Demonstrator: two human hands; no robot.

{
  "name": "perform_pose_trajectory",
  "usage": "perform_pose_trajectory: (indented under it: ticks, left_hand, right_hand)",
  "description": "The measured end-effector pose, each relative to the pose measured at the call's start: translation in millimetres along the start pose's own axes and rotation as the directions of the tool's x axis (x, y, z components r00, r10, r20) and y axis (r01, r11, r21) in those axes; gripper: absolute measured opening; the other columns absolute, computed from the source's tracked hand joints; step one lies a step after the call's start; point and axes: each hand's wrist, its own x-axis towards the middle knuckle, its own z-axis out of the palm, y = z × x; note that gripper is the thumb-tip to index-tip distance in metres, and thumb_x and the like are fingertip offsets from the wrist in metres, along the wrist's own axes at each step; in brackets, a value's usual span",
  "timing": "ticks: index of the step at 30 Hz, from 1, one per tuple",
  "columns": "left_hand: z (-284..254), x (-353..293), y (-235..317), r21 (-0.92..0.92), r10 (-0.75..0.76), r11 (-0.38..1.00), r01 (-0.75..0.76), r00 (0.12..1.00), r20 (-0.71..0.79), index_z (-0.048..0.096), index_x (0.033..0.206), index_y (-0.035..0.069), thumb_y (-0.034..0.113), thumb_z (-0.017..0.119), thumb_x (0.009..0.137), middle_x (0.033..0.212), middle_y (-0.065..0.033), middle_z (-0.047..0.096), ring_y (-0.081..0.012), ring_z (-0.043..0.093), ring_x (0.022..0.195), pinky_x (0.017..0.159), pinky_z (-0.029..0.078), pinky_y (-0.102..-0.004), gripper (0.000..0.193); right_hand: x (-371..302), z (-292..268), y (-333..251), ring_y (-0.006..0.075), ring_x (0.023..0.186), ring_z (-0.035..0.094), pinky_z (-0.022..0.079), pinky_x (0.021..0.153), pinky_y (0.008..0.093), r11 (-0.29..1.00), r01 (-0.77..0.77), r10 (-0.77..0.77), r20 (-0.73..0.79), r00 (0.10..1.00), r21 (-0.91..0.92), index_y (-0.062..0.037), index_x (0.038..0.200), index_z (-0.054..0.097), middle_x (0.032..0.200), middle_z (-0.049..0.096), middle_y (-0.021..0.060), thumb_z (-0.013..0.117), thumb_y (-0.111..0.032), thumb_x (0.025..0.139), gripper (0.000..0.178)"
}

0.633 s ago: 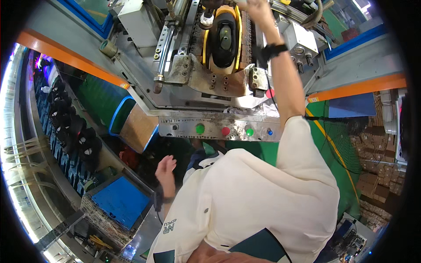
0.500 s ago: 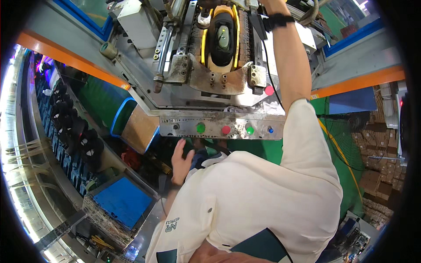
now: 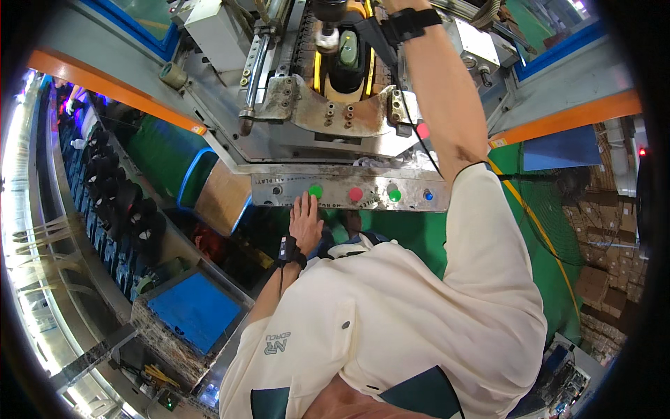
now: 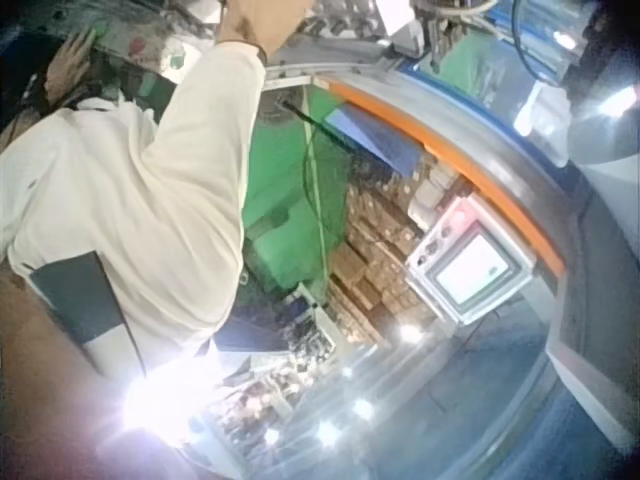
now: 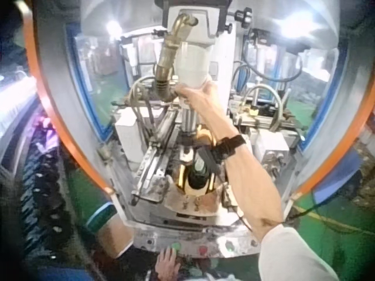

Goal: Loading shoes into a sole-attaching machine and processing them.

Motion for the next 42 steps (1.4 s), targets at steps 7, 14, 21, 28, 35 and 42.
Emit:
perform_pose_trajectory:
  ticks: [7, 14, 21, 28, 35, 42]
  left_hand:
    - [3.0, -1.5, -8.3, -0.05, -0.068, 0.996, 0.068, 0.998, 0.016, 0.033, 0.152, 0.003, 0.018, 0.075, 0.084, 0.157, -0.0229, 0.034, -0.0423, 0.037, 0.142, 0.115, 0.035, -0.0503, 0.081]
    - [-6.2, -57.6, -5.6, -0.418, -0.303, 0.887, 0.198, 0.932, -0.201, 0.041, 0.149, 0.0, 0.018, 0.075, 0.089, 0.152, -0.0237, 0.043, -0.0367, 0.046, 0.137, 0.113, 0.039, -0.0398, 0.072]
    - [-28.8, -136.6, 47.4, -0.793, -0.613, 0.518, 0.321, 0.786, -0.082, 0.05, 0.143, -0.003, 0.016, 0.072, 0.093, 0.142, -0.0194, 0.056, -0.0266, 0.061, 0.122, 0.104, 0.048, -0.0366, 0.057]
    - [-80.0, -156.2, 78.2, -0.897, -0.515, 0.409, 0.169, 0.854, -0.074, 0.054, 0.141, 0.0, 0.012, 0.071, 0.094, 0.131, -0.0138, 0.065, -0.0216, 0.064, 0.116, 0.1, 0.051, -0.0338, 0.051]
    - [-103.2, -176.8, 66.1, -0.878, -0.447, 0.477, 0.049, 0.873, -0.194, 0.057, 0.137, -0.001, 0.011, 0.07, 0.095, 0.128, -0.0135, 0.066, -0.0209, 0.064, 0.115, 0.1, 0.051, -0.0328, 0.045]
    - [-104.2, -170.6, 40.3, -0.943, -0.352, 0.329, 0.054, 0.933, -0.069, 0.058, 0.135, -0.002, 0.01, 0.069, 0.096, 0.13, -0.0122, 0.065, -0.0185, 0.064, 0.115, 0.1, 0.051, -0.0312, 0.042]
  right_hand:
    - [-3.9, -4.9, -4.0, 0.0144, 0.077, 0.067, 0.052, 0.064, 0.0279, 0.982, -0.117, 0.1, 0.117, 0.988, 0.151, 0.0001, 0.111, 0.066, 0.091, 0.072, 0.0078, 0.08, -0.011, 0.078, 0.038]
    - [-9.3, -25.4, -32.6, 0.0169, 0.074, 0.066, 0.051, 0.063, 0.0311, 0.955, -0.092, 0.115, 0.067, 0.991, -0.281, 0.0025, 0.098, 0.071, 0.082, 0.071, 0.009, 0.078, -0.018, 0.08, 0.028]
    - [0.9, -24.2, -5.3, 0.0202, 0.077, 0.068, 0.053, 0.07, 0.0326, 0.991, -0.056, 0.074, 0.149, 0.986, -0.121, 0.0049, 0.1, 0.071, 0.087, 0.072, 0.0114, 0.077, -0.022, 0.08, 0.034]
    - [-15.4, -56.6, 18.2, 0.0228, 0.099, 0.067, 0.053, 0.084, 0.0344, 0.999, -0.033, 0.029, 0.141, 0.99, 0.026, 0.0068, 0.135, 0.048, 0.111, 0.07, 0.0165, 0.073, -0.022, 0.09, 0.059]
    - [-300.8, -51.1, -47.0, 0.0228, 0.084, 0.071, 0.057, 0.076, 0.0329, 0.944, 0.124, -0.009, 0.35, 0.937, -0.306, 0.001, 0.113, 0.068, 0.101, 0.073, 0.0111, 0.065, -0.011, 0.091, 0.025]
    - [-608.2, -173.5, -26.6, 0.0233, 0.057, 0.058, 0.049, 0.055, 0.0403, 0.562, -0.021, 0.734, 0.487, 0.473, -0.827, -0.001, 0.062, 0.056, 0.061, 0.058, 0.0079, 0.06, -0.006, 0.089, 0.028]
